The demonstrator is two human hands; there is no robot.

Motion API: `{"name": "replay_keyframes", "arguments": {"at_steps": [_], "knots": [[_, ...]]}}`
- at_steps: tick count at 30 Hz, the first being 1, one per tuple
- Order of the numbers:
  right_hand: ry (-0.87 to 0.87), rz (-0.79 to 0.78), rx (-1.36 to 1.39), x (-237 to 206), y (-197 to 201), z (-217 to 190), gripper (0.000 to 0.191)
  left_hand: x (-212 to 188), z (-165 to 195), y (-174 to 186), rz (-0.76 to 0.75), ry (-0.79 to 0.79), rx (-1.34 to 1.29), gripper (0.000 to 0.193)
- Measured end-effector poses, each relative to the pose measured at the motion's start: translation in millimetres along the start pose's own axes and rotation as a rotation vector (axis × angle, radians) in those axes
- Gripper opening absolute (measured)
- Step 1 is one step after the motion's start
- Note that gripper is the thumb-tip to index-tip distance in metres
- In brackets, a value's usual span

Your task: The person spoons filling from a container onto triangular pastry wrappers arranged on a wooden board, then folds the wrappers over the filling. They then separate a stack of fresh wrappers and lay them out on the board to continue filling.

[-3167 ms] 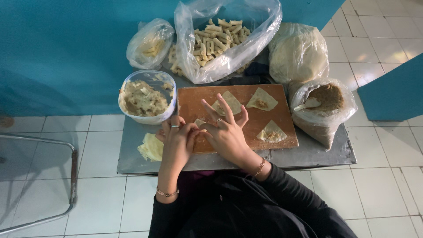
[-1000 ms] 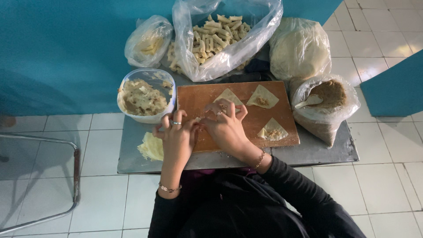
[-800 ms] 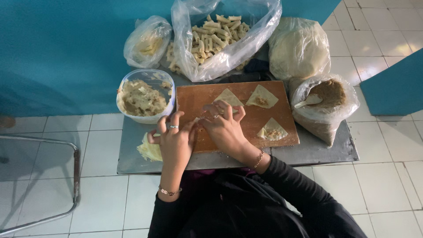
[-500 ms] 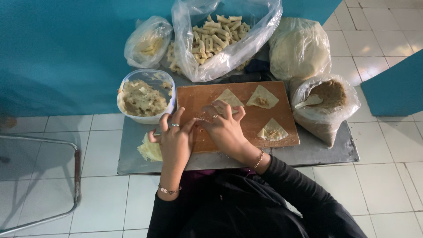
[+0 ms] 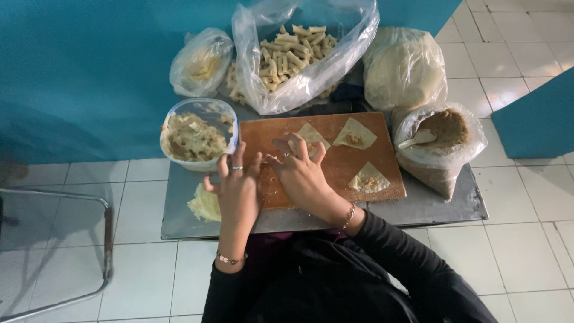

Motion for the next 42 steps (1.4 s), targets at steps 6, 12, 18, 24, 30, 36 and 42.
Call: {"name": "replay_keyframes", "arguments": {"at_steps": [6, 12, 18, 24, 30, 36, 42], "knots": [[-0.007, -0.031, 0.062, 22, 7, 4, 0.023, -19, -14, 29, 0.189, 0.158, -0.113, 0.054], [0.036, -0.058, 0.039, 37, 7, 2, 0.013, -30, -25, 42, 0.295, 0.255, -0.139, 0.040], [0.086, -0.006, 0.041, 43, 6, -2, 0.017, -31, -29, 49, 0.342, 0.264, -0.134, 0.036], [0.083, -0.011, 0.135, 51, 15, 7, 0.019, -30, -28, 46, 0.336, 0.239, -0.183, 0.034], [-0.218, 0.261, 0.441, 123, 61, 115, 0.059, -26, -1, 38, 0.321, 0.151, -0.257, 0.026], [-0.191, 0.273, 0.639, 74, 88, 142, 0.061, -21, 58, 17, 0.308, -0.010, -0.658, 0.017], [-0.464, 0.009, 0.357, -46, 110, 158, 0.026, -17, 117, 10, 0.147, -0.065, -0.403, 0.015]]}}
Point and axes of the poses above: each hand's wrist, its own x-axis towards the middle knuckle, its own y-axis out of the back of the hand, z = x × y, the point moved 9 cm from there along x, towards the middle knuckle, and after that the axes turned 9 degrees about -y, right-handed, at the moved point
